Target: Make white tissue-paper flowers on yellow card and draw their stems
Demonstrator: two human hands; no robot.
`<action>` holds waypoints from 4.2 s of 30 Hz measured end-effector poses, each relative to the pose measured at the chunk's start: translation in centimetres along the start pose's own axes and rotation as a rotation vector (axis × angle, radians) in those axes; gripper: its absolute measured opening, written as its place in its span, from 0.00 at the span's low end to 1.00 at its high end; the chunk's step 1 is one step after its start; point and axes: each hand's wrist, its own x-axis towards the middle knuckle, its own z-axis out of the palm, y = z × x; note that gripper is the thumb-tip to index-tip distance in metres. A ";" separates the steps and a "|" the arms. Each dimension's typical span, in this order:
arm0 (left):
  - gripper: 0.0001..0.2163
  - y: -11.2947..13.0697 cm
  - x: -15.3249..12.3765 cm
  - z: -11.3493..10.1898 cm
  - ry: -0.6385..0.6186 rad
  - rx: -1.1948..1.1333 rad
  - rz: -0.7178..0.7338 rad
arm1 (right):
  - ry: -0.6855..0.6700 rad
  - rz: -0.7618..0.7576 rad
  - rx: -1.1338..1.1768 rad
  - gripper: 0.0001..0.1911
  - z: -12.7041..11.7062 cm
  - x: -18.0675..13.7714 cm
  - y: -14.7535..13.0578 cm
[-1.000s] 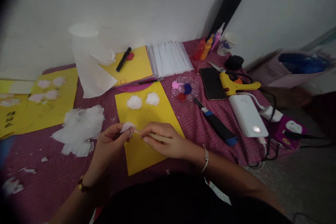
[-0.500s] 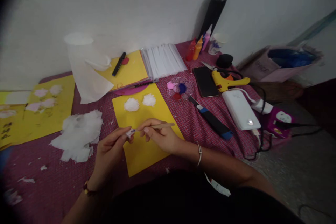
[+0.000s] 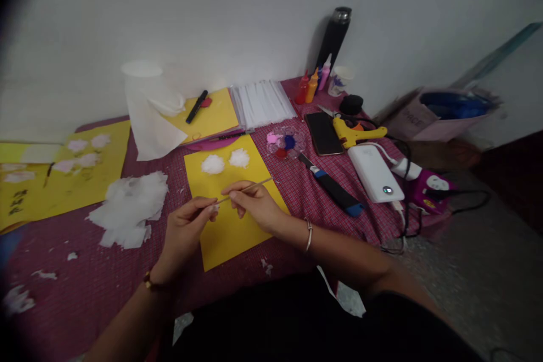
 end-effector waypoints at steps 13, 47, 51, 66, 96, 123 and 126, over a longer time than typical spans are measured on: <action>0.06 -0.5 -0.6 0.0 -0.040 0.063 0.243 | -0.022 0.032 -0.069 0.13 -0.3 -0.2 0.3; 0.13 -3.3 -2.8 2.3 -0.435 1.071 0.712 | -0.130 -0.365 -1.095 0.10 -2.1 5.7 -0.6; 0.13 -3.3 -2.8 2.2 -0.445 1.064 0.704 | -0.133 -0.348 -1.163 0.11 -2.1 5.7 -0.7; 0.13 -3.0 -2.7 2.1 -0.473 1.060 0.685 | -0.113 -0.344 -0.967 0.10 -1.8 5.0 -2.2; 0.11 -3.9 -7.7 -13.7 0.174 1.472 0.123 | 0.164 0.195 -0.001 0.06 -3.6 3.6 -0.3; 0.06 -0.4 0.8 -0.4 0.018 -0.193 -0.203 | -0.227 -0.362 -0.483 0.09 -0.9 -0.5 -1.6; 0.05 -0.3 0.5 -0.4 0.013 -0.196 -0.215 | -0.241 -0.393 -0.546 0.10 -0.9 -0.4 -1.4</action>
